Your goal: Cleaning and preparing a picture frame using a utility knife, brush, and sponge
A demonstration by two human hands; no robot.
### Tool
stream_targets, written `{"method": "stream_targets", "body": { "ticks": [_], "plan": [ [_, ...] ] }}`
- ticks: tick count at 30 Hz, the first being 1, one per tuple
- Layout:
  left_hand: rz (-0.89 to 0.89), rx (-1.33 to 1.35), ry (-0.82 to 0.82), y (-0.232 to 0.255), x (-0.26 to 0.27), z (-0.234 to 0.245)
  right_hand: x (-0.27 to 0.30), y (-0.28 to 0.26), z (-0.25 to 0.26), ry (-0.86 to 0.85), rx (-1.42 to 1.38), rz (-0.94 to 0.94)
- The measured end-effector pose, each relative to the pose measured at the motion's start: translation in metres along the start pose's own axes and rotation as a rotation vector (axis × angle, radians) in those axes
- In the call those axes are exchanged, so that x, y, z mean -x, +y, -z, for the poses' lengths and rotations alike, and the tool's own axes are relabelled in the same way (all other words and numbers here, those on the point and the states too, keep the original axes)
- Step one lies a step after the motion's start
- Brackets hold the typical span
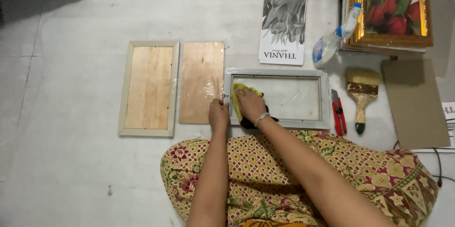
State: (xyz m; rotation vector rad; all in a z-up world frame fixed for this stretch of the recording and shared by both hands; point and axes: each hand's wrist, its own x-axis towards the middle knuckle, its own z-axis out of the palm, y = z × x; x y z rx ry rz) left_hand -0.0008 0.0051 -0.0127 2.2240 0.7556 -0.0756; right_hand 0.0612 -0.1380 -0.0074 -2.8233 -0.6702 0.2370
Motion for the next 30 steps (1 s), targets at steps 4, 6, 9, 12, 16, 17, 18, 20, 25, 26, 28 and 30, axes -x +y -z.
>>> {"method": "stream_targets", "body": {
  "ticks": [4,6,9,12,16,17,18,20,25,26,28,30],
  "plan": [
    [0.011,0.000,-0.019,0.004,0.003,0.004,0.023,0.060,0.016,0.022,0.000,-0.150],
    [0.038,0.021,-0.028,0.011,0.006,0.010,0.043,0.095,0.032,-0.009,-0.050,-0.310],
    [0.039,0.019,-0.030,0.009,0.004,0.008,0.069,0.196,-0.004,0.029,0.080,-0.479],
    [0.036,0.033,-0.026,0.015,0.008,0.013,0.094,0.210,0.033,0.122,0.170,-0.524],
    [0.048,0.034,-0.029,0.014,0.005,0.012,0.071,0.202,0.005,0.137,0.127,-0.603],
    [0.039,0.027,-0.036,0.012,0.005,0.010,0.065,0.206,-0.014,0.127,0.111,-0.578],
    [0.031,0.019,-0.042,0.011,0.004,0.009,0.059,0.209,-0.033,0.117,0.096,-0.553],
    [0.033,0.007,-0.043,0.008,0.004,0.005,0.049,0.144,-0.001,0.109,0.079,-0.499],
    [0.050,0.019,-0.051,0.016,0.007,0.013,0.008,0.046,-0.021,0.107,0.095,-0.295],
    [0.051,0.015,-0.055,0.016,0.007,0.014,-0.003,0.027,-0.022,0.101,0.074,-0.214],
    [0.058,0.013,-0.054,0.015,0.008,0.013,-0.023,0.003,-0.026,0.093,0.052,-0.127],
    [0.038,-0.001,-0.061,0.011,0.005,0.011,-0.041,-0.009,-0.032,0.136,0.062,-0.082]
  ]
}}
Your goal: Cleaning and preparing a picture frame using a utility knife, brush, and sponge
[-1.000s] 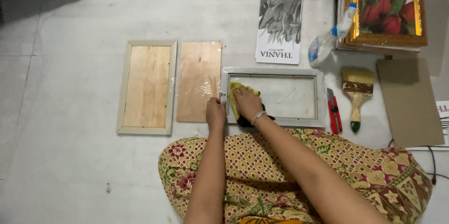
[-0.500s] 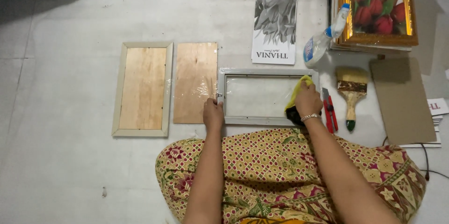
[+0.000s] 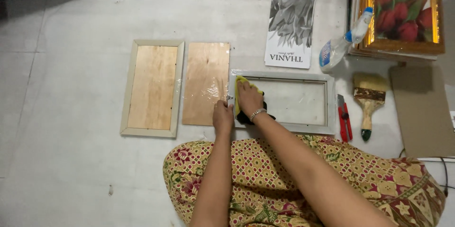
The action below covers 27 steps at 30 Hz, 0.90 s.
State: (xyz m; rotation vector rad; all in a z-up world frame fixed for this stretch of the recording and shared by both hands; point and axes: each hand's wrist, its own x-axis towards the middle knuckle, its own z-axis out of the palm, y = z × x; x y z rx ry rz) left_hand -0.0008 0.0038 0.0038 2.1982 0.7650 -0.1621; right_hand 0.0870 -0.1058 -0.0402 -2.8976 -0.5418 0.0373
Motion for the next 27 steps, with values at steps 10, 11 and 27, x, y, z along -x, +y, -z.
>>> {"method": "stream_targets", "body": {
  "ticks": [10,11,27],
  "plan": [
    [-0.008,0.003,0.005,-0.003,-0.002,-0.002,-0.011,0.043,0.016,-0.150,-0.006,-0.010],
    [0.006,0.002,0.002,-0.003,-0.004,-0.003,-0.007,0.050,0.027,-0.204,-0.020,-0.030],
    [0.018,-0.006,0.019,0.000,-0.002,-0.003,0.079,0.235,0.066,-0.146,0.026,-0.602]
  ]
}}
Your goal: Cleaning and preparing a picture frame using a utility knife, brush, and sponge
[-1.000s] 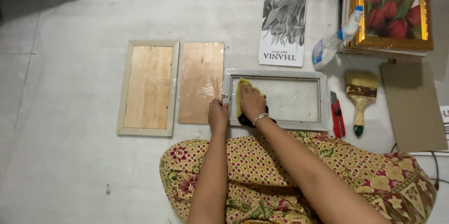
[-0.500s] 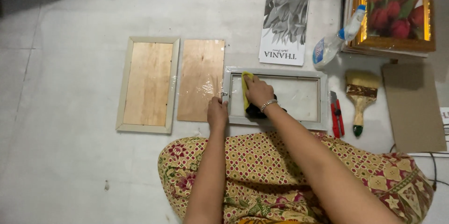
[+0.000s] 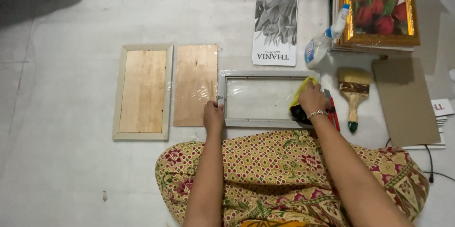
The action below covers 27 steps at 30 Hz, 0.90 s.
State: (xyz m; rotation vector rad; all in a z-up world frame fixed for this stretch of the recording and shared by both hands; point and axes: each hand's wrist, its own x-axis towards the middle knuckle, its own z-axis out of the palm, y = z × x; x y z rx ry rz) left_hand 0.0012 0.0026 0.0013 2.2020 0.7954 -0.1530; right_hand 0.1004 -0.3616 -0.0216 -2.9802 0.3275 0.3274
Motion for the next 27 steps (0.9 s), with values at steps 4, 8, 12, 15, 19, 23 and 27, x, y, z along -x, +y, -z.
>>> {"method": "stream_targets", "body": {
  "ticks": [4,8,12,15,19,23,27],
  "plan": [
    [0.023,-0.018,-0.007,-0.003,-0.001,-0.002,-0.016,-0.014,-0.034,0.133,0.020,-0.059],
    [0.018,-0.004,-0.003,-0.004,-0.004,-0.004,-0.050,-0.010,-0.062,0.109,-0.083,-0.153],
    [0.010,0.001,-0.017,0.005,0.005,0.005,-0.012,-0.041,-0.031,0.049,-0.097,-0.098],
    [-0.045,0.009,-0.004,0.005,0.005,0.007,0.032,-0.105,-0.004,-0.059,-0.110,-0.008],
    [-0.068,0.017,0.017,-0.002,0.002,0.000,0.070,-0.188,0.020,-0.133,-0.137,0.133],
    [-0.061,-0.002,0.026,-0.009,-0.002,-0.006,0.081,-0.244,-0.003,-0.070,-0.042,0.447],
    [-0.037,-0.013,0.013,-0.003,-0.001,-0.002,0.064,-0.246,-0.053,0.103,0.061,0.652]
  ]
}}
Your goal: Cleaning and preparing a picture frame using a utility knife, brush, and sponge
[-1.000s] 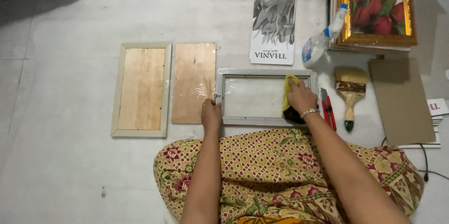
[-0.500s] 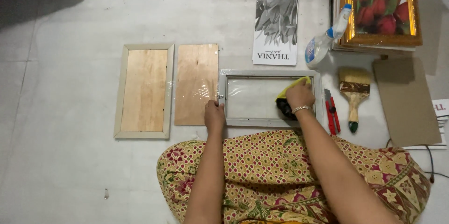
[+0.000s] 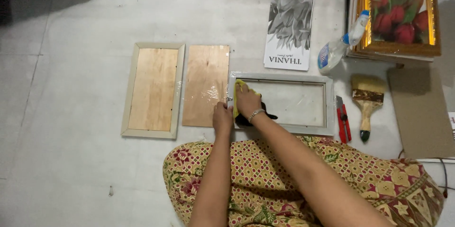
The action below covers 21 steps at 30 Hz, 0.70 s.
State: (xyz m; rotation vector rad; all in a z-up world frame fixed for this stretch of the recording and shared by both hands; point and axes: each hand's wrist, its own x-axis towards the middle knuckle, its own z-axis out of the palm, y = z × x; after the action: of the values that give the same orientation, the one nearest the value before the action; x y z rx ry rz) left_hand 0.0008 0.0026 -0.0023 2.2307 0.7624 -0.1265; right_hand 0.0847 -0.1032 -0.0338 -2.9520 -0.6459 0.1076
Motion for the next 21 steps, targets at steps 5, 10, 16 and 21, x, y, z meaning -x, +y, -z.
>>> {"method": "stream_targets", "body": {
  "ticks": [5,10,16,21],
  "plan": [
    [-0.004,-0.002,-0.005,-0.006,-0.004,-0.005,0.042,0.053,0.036,-0.076,-0.044,0.068],
    [0.015,-0.021,-0.003,-0.012,-0.007,-0.011,0.090,0.134,0.067,-0.173,-0.062,-0.186],
    [-0.008,-0.005,0.007,-0.012,-0.006,-0.012,0.129,0.244,0.026,-0.331,-0.082,-0.581],
    [-0.012,0.028,0.001,-0.006,0.000,-0.003,0.116,0.175,0.068,-0.112,0.057,-0.411]
  ]
}}
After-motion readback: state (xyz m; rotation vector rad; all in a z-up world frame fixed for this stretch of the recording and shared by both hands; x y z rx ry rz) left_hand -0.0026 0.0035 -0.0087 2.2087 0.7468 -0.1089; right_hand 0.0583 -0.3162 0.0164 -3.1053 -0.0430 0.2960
